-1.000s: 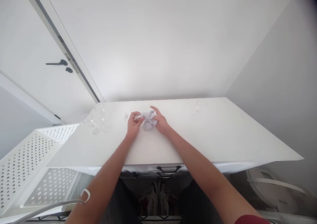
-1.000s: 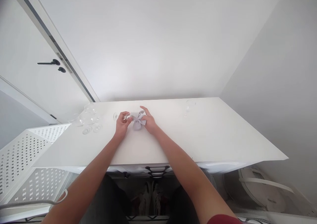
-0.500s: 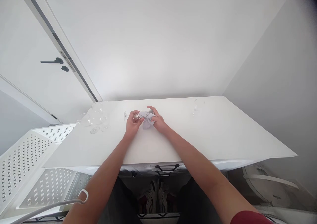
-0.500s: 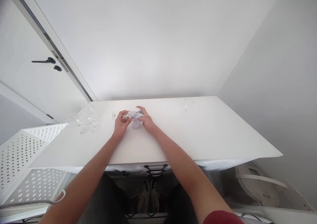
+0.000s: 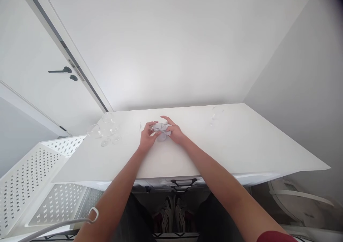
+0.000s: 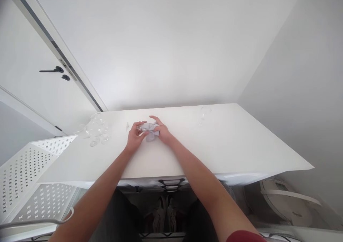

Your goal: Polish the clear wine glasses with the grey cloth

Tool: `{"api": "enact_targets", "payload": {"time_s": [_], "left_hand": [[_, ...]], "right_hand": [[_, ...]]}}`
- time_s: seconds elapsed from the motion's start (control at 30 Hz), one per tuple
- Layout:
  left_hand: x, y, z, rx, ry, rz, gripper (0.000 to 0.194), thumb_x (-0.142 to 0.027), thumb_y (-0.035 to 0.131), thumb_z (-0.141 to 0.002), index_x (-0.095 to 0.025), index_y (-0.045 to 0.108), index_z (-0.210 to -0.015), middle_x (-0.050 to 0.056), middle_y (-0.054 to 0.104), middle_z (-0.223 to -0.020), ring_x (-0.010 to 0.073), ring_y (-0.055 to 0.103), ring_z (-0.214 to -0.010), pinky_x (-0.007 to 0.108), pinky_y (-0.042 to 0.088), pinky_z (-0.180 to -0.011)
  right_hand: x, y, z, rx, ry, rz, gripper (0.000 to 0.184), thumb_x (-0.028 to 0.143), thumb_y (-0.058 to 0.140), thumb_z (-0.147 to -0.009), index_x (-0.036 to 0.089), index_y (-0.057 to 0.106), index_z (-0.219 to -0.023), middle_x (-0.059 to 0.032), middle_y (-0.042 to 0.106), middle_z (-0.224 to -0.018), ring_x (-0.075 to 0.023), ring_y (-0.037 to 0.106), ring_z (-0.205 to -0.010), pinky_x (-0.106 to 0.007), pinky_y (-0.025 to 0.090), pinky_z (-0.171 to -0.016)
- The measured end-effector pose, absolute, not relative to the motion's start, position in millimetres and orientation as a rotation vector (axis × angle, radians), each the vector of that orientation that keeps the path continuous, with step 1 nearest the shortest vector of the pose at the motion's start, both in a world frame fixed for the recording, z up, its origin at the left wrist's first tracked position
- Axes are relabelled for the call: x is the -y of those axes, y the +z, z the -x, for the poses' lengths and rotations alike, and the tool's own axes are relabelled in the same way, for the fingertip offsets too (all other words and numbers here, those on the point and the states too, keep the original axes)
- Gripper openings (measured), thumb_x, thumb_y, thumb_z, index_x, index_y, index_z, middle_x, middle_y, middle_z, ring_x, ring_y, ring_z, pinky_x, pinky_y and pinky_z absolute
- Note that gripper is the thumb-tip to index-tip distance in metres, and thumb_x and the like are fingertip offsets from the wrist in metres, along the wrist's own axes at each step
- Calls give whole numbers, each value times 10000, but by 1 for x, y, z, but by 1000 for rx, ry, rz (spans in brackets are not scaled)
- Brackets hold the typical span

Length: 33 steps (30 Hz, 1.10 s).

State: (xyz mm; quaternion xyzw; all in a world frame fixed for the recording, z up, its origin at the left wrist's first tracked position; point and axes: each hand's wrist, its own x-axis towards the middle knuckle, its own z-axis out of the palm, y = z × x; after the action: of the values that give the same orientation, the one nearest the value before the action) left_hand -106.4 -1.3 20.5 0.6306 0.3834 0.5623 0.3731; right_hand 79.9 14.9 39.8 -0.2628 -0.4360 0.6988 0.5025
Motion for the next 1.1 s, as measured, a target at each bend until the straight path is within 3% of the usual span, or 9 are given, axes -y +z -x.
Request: {"api": "enact_targets", "payload": {"time_s": [0.13,0.33,0.43,0.57,0.73,0.83,0.9,1.0,1.1], "left_hand": [[4,21,107,-965,1397,-1661,466,-371,816,-803,-270,609,-1208,105,626,-1361,227,670,-1105,476,537,-1031],[1,21,107,-1106,1477,-1534,447,-398,835,-774,-287,650,-1166,74,620,-1348,146,672,-844,483,552,-1013],[1,22,107,-1137,1467,-1518,441,-421,822,-784,-271,647,-1161,81,630,-1327,147,679,-837,461,567,-977],[1,23,107,-1106,1414,-1572,483,-453,797,-805,-240,613,-1198,97,658,-1273,184,691,-945,424,568,-953],[-3,19,106,-1035,1371,-1602,525,-482,751,-849,-245,589,-1289,120,613,-1370,228,670,-1098,411,553,-972],[-5,17,107,-888,1266,-1669,573,-477,701,-892,-270,563,-1408,131,477,-1546,300,524,-1370,440,503,-1064],[-6,16,109,-862,1230,-1705,486,-458,707,-887,-260,652,-1327,124,433,-1588,324,399,-1476,455,468,-1108],[-8,15,114,-905,1355,-1533,292,-451,696,-887,-213,745,-1049,146,621,-1385,318,510,-1378,482,490,-1073],[-10,14,117,-840,1356,-1170,360,-508,655,-897,-172,702,-1019,126,738,-1009,272,697,-1007,496,551,-937]], "right_hand": [[-15,42,-85,1098,1799,572,782,128,590,-587,276,602,-1355,-7,668,-935,-215,619,-876,-302,478,-760],[-23,33,-78,1118,1676,557,542,134,601,-602,261,664,-1125,17,642,-892,-163,588,-772,-248,437,-662],[-20,33,-77,1115,1617,601,633,142,625,-629,306,631,-1240,20,657,-956,-174,611,-833,-265,466,-722],[-14,38,-78,1203,1735,540,660,259,706,-755,329,549,-1392,-32,694,-1126,-236,639,-999,-346,492,-853],[-21,32,-75,1327,1443,653,395,446,752,-819,280,651,-1163,-18,653,-973,-180,584,-834,-292,462,-745],[-29,25,-76,1240,1234,727,347,488,745,-816,264,648,-1063,-11,614,-916,-164,548,-794,-278,451,-723],[-35,21,-82,1085,1170,775,352,510,723,-820,269,632,-1060,-10,594,-902,-159,540,-779,-270,450,-703],[-40,21,-93,896,1146,787,368,530,687,-826,285,606,-1088,-8,581,-896,-158,548,-769,-266,454,-680],[-39,26,-98,947,1130,766,334,512,684,-818,284,611,-1051,-2,584,-878,-159,552,-755,-272,463,-685]]}}
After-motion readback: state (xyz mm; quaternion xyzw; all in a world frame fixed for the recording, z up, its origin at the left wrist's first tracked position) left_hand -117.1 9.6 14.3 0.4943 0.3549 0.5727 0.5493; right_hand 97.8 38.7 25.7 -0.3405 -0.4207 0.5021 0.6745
